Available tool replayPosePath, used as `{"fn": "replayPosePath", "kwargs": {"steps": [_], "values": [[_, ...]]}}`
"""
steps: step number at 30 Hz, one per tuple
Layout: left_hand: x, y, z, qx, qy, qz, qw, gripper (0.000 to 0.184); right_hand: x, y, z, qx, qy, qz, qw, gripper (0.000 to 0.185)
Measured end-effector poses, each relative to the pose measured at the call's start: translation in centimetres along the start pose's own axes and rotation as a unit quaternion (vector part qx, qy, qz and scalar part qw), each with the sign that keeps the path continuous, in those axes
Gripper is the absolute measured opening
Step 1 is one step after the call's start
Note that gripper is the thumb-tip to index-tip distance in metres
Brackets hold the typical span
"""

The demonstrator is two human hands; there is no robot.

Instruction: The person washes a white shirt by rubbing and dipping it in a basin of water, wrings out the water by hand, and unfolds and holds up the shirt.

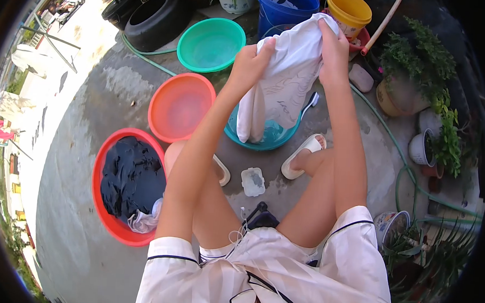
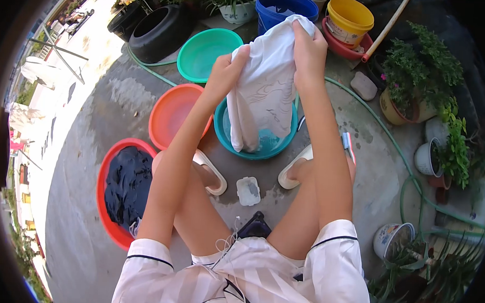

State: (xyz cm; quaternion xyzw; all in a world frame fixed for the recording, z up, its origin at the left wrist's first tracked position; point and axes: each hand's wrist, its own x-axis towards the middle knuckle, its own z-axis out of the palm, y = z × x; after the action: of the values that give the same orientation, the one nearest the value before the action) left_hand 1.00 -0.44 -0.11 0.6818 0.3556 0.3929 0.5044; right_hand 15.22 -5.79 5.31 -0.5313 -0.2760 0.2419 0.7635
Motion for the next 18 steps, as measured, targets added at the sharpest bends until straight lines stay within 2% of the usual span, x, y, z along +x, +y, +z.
{"fn": "replayPosePath", "kwargs": {"steps": [3, 6, 7, 10, 11, 14, 15, 18], "values": [[-0.9, 0.0, -1.3, 0.050, -0.139, 0.007, 0.989, 0.043, 0.6, -0.9, -0.8, -0.082, -0.045, -0.042, 0.995, 0.029], [-2.1, -1.4, -1.6, 0.051, -0.140, 0.024, 0.989, 0.050, 0.8, -1.3, -0.2, -0.089, -0.103, -0.074, 0.988, 0.029], [-2.2, -2.6, -1.7, 0.055, -0.156, 0.031, 0.986, 0.054, 0.2, -2.1, 0.4, -0.090, -0.118, -0.063, 0.987, 0.034], [-2.6, -5.6, -1.6, 0.087, -0.204, 0.029, 0.975, 0.064, 0.9, -3.5, 2.4, -0.162, -0.166, -0.021, 0.973, 0.027], [-2.9, -5.9, -1.6, 0.111, -0.217, 0.013, 0.970, 0.066, 0.8, -3.6, 3.0, -0.167, -0.177, -0.098, 0.965, 0.025], [-2.8, -7.6, -1.4, 0.125, -0.263, -0.011, 0.957, 0.071, 1.0, -5.8, 4.3, -0.117, -0.232, -0.136, 0.956, 0.024], [-2.6, -8.5, -1.1, 0.118, -0.279, -0.014, 0.953, 0.072, 0.8, -7.2, 4.8, -0.172, -0.197, -0.179, 0.949, 0.024], [-1.6, -13.4, -0.1, 0.050, -0.308, -0.017, 0.950, 0.078, 2.1, -10.6, 5.1, -0.099, -0.261, -0.167, 0.946, 0.023]]}}
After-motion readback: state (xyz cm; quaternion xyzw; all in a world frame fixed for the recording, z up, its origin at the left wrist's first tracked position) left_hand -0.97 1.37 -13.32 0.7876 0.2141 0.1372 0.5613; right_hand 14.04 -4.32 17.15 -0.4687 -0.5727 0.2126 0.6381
